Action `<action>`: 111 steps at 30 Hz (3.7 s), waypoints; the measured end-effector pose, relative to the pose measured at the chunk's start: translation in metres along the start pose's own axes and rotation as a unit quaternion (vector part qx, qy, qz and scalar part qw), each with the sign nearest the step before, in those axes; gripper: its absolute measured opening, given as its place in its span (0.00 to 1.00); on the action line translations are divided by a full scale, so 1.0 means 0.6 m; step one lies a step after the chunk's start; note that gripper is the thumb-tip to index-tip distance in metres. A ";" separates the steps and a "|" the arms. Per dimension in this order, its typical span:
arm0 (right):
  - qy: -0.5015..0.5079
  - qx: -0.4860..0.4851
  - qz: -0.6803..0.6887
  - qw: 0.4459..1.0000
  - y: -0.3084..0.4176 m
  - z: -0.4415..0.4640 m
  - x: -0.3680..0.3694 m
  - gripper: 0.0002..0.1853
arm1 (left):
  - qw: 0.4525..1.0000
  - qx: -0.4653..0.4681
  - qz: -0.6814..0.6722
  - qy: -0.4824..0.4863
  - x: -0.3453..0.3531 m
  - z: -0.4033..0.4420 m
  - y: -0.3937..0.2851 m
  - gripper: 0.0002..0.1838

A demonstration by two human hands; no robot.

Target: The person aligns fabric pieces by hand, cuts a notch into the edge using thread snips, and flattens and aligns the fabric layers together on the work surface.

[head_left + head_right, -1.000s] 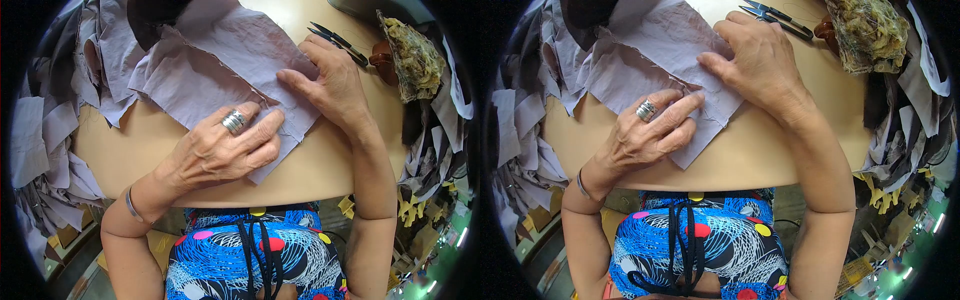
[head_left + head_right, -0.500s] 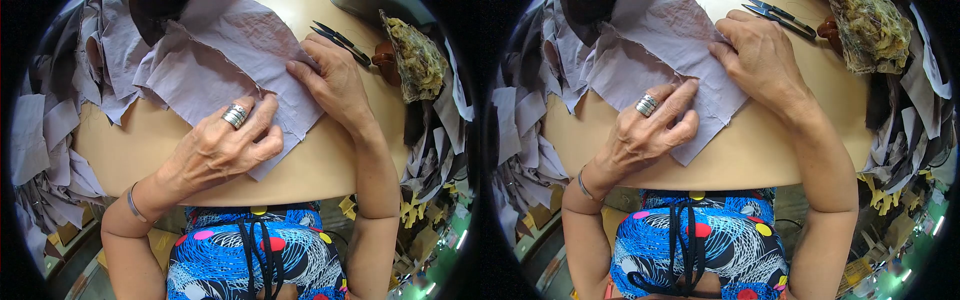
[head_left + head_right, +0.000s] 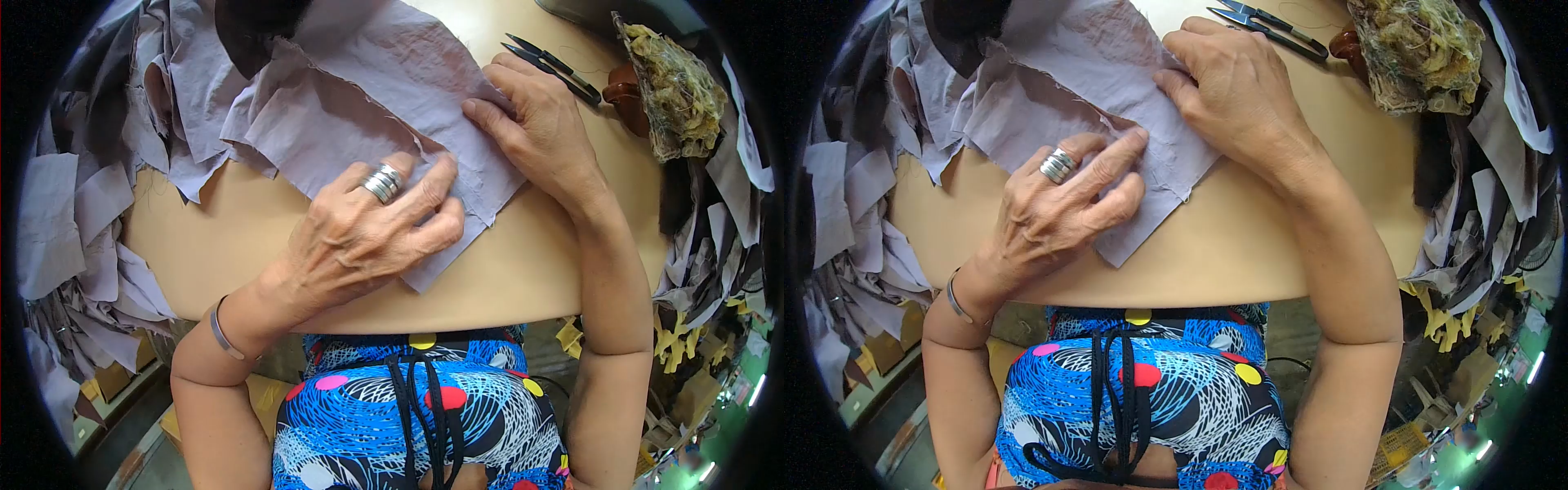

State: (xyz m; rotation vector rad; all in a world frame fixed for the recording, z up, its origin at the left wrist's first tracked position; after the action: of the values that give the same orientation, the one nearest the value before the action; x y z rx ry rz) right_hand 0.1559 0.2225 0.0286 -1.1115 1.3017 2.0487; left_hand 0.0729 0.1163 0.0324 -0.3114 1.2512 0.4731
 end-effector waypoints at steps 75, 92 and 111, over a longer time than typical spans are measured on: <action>-0.020 -0.039 0.100 0.994 -0.001 0.031 0.019 0.26 | 0.997 0.062 0.029 -0.032 -0.001 -0.005 0.005 0.09; -0.030 -0.039 0.131 0.990 0.009 0.043 0.020 0.30 | 0.999 -0.008 0.024 -0.047 -0.008 -0.014 0.042 0.08; -0.013 -0.016 0.137 0.990 0.001 0.044 0.023 0.26 | 0.996 -0.037 0.057 -0.060 -0.011 -0.012 0.042 0.08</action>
State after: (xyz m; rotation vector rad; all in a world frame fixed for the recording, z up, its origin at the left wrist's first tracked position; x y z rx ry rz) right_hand 0.1376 0.2457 0.0232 -0.9600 1.4816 2.2782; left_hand 0.0527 0.1333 0.0370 -0.2707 1.1407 0.6274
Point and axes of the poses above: each hand's wrist, its own z-axis towards the middle knuckle, its own x-axis out of the palm, y = z × x, the point moved 9 cm from there along z, towards the middle knuckle, and after that the axes turned 12 degrees about x, right-handed, at the moved point
